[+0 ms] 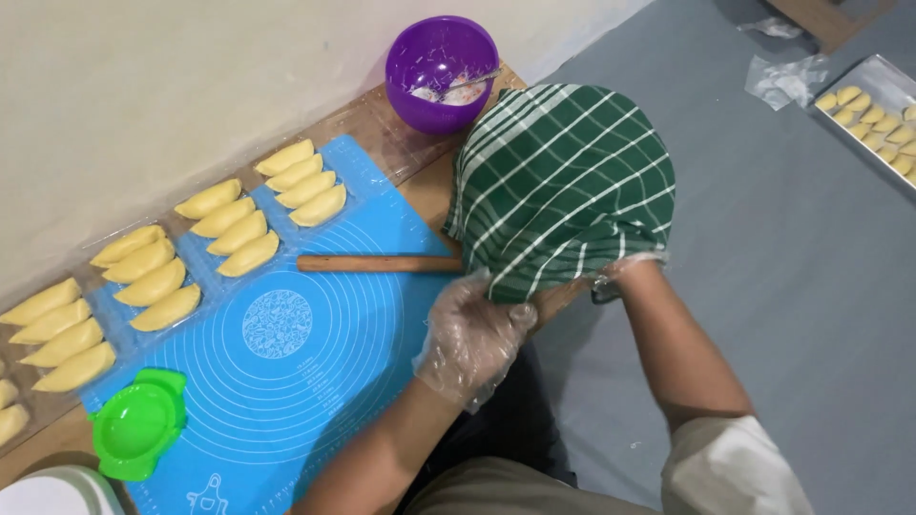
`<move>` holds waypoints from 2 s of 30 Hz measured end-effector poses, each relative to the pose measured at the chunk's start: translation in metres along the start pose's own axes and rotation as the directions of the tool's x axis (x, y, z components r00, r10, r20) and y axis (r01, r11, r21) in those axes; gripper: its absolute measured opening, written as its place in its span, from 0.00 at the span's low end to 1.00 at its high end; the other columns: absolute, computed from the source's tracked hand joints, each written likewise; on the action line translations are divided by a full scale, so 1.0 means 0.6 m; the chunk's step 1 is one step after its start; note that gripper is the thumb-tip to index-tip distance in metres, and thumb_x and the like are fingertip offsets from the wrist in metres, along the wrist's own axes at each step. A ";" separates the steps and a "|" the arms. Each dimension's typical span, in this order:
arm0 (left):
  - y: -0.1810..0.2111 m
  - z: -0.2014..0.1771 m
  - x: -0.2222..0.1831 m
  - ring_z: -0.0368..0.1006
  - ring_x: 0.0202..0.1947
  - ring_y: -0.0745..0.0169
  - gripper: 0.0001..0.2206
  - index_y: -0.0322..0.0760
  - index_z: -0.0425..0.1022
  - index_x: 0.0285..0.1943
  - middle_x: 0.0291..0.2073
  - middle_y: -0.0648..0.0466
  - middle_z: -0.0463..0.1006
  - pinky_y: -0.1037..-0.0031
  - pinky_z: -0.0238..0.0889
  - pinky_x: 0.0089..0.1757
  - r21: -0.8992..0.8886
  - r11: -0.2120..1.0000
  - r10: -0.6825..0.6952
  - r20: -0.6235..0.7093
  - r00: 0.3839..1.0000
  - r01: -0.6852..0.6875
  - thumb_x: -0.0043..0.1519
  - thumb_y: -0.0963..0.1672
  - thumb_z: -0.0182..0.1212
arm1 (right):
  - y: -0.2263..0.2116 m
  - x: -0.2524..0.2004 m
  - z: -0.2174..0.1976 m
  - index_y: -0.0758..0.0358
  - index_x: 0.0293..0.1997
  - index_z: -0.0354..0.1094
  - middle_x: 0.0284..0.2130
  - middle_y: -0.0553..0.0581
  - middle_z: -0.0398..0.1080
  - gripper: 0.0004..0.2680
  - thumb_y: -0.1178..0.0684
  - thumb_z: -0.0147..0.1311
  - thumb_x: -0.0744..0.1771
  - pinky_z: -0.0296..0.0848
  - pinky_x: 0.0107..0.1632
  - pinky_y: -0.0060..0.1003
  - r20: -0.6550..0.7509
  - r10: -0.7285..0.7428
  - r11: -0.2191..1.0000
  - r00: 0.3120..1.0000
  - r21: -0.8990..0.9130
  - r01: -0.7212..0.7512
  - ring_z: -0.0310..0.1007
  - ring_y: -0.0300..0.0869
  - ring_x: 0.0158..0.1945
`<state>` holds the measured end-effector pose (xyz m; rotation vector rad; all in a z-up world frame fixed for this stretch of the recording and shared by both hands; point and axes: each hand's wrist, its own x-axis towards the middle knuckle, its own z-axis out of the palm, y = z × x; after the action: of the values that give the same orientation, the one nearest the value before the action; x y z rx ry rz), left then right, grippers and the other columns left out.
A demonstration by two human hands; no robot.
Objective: A person wearing gloves is preparing pastries on a production floor. They roll out small portions of dough with a rolling pin, place them into a green plastic mold, add filling from a purple bowl, and press the mold to seal the pastry. Finished pastries are placed on a tray.
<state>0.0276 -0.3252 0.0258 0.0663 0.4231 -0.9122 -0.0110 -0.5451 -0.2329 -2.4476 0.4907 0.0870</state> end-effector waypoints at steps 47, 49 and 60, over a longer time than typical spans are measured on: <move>0.044 0.057 0.208 0.81 0.42 0.39 0.12 0.42 0.83 0.36 0.28 0.47 0.83 0.52 0.76 0.38 0.485 -0.874 0.243 0.384 0.891 0.029 0.57 0.48 0.55 | 0.104 0.198 -0.162 0.55 0.46 0.82 0.35 0.51 0.79 0.16 0.38 0.56 0.64 0.73 0.59 0.31 0.059 -0.236 0.614 0.970 -0.764 0.196 0.81 0.41 0.45; 0.034 0.061 0.182 0.80 0.45 0.36 0.14 0.40 0.83 0.38 0.31 0.43 0.84 0.47 0.75 0.41 0.506 -0.863 0.251 0.402 0.881 0.015 0.60 0.48 0.51 | 0.096 0.187 -0.171 0.55 0.46 0.81 0.35 0.51 0.79 0.15 0.38 0.56 0.64 0.73 0.59 0.31 0.070 -0.245 0.598 0.967 -0.775 0.207 0.80 0.41 0.45; 0.027 0.093 0.192 0.80 0.48 0.45 0.18 0.51 0.85 0.32 0.32 0.52 0.85 0.53 0.73 0.48 0.482 -0.869 0.344 0.433 0.833 0.109 0.59 0.55 0.50 | 0.028 0.172 -0.226 0.53 0.45 0.79 0.30 0.48 0.76 0.13 0.41 0.51 0.68 0.74 0.51 0.32 0.156 -0.377 0.382 0.913 -0.872 0.307 0.78 0.39 0.38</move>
<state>0.1203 -0.4146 0.0307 2.5182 -0.7133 -0.1458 0.0711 -0.6723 -0.1530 -3.5736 -0.1568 0.0991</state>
